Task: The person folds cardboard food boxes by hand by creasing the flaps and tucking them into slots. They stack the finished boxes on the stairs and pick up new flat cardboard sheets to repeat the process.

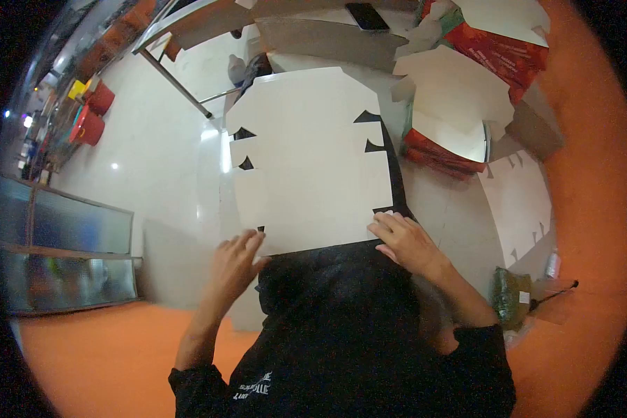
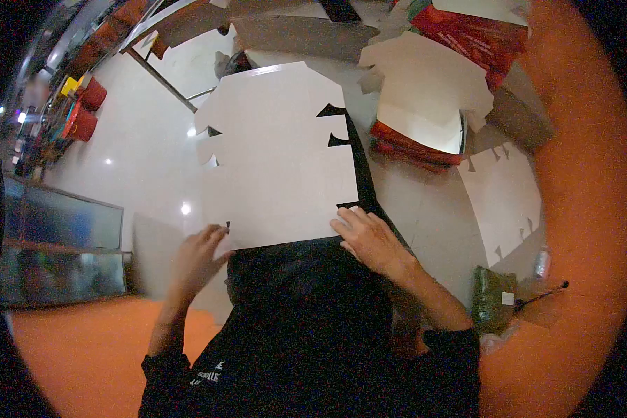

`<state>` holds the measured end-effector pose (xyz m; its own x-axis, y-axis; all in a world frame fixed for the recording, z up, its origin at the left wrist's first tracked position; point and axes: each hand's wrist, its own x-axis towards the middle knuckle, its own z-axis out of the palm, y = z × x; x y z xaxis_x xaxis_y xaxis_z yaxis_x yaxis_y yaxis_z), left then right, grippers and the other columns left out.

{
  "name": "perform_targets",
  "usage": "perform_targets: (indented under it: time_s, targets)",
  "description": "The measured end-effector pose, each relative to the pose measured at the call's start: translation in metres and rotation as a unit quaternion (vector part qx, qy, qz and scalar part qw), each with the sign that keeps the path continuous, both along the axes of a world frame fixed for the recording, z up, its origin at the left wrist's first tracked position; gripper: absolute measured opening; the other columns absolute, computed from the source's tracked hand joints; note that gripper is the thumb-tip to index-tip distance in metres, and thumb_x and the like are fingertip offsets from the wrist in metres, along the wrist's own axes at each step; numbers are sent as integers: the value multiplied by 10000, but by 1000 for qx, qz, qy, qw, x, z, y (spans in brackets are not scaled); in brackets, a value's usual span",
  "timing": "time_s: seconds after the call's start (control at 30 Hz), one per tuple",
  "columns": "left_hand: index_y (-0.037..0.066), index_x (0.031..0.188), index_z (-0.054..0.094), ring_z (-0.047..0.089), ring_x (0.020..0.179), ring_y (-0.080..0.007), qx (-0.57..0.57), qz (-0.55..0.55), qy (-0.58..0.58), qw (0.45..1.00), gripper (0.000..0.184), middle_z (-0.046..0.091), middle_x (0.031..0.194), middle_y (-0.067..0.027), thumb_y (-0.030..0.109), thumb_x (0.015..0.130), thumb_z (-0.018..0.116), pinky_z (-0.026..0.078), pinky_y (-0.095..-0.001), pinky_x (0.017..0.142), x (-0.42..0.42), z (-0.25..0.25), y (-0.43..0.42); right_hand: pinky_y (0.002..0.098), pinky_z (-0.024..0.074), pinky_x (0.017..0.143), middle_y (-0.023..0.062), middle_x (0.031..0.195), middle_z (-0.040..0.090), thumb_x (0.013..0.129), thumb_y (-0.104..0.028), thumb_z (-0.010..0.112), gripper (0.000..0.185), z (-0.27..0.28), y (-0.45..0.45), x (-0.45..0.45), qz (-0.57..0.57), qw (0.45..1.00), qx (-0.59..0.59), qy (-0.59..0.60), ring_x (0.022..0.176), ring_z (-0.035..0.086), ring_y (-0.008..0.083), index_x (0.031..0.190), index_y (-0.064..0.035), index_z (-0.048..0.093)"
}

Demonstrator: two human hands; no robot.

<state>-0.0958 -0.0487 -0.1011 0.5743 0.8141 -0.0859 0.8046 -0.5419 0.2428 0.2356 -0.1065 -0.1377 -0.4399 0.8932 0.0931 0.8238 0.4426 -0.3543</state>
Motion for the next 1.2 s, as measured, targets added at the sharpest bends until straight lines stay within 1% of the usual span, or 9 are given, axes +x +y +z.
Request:
perform_targets:
  time_s: [0.2,0.33,0.5,0.6,0.7,0.9,1.0,1.1,1.2]
  targets:
    - [54,1087,507,499,1006,-262,84,-48,43,994,451,524,1130,-92,199,703,694,405,-379,827,1,-28,-2,345,410,785,114,1115,499,691,-147,706,474,-9,4,1,-17,998,21,-49,983,488,249,1113,-75,504]
    - [56,1099,498,487,1009,-250,130,-83,37,987,451,531,1091,-76,163,705,691,392,-380,813,-1,-32,3,347,395,839,96,1119,501,695,-152,697,434,-11,6,4,-13,997,14,-74,986,485,231,1084,-87,515]
    - [54,1108,495,479,1037,-264,98,-62,38,993,428,500,1133,-108,117,718,658,383,-410,837,4,-25,-1,360,383,861,107,1108,512,727,-142,633,354,-10,5,-10,-33,985,0,-172,1020,475,232,1057,-60,533]
    - [51,1115,492,474,1044,-266,123,-75,18,989,419,479,1135,-134,100,722,628,380,-416,848,16,-28,-5,384,371,893,124,1127,505,769,-134,550,308,-15,8,-19,17,984,121,-132,1057,464,236,1063,-43,541]
    - [15,1104,501,469,1038,-265,178,-119,34,976,374,467,1100,-144,105,747,561,383,-399,863,33,-36,-4,410,360,915,135,1120,508,794,-136,495,314,-19,17,-29,61,978,166,-112,1073,461,249,1087,-34,543]
    - [-46,1014,529,476,1003,-256,229,-159,109,954,287,473,1037,-149,82,758,512,412,-352,851,46,-42,0,378,391,908,157,1081,532,778,-117,502,335,-31,31,-44,91,970,192,-115,1032,494,250,1081,20,542]
    - [-68,971,535,470,1022,-259,174,-148,105,968,283,483,1040,-150,94,739,535,441,-348,827,47,-46,2,356,423,886,161,1049,553,760,-91,512,335,-31,34,-48,100,966,192,-144,997,525,259,1065,43,539]
    - [-47,924,555,497,1008,-266,66,-138,-9,988,261,524,1002,-159,104,712,567,467,-351,783,39,-41,14,368,460,828,159,955,582,756,-91,508,224,-26,40,-42,116,974,177,-82,901,568,273,935,38,544]
    - [-11,898,572,562,891,-283,13,-159,-56,986,220,577,883,-157,95,705,569,484,-366,739,39,-17,29,385,470,794,213,1001,584,743,-1,522,236,-6,49,-37,126,992,-5,-25,923,581,339,976,26,544]
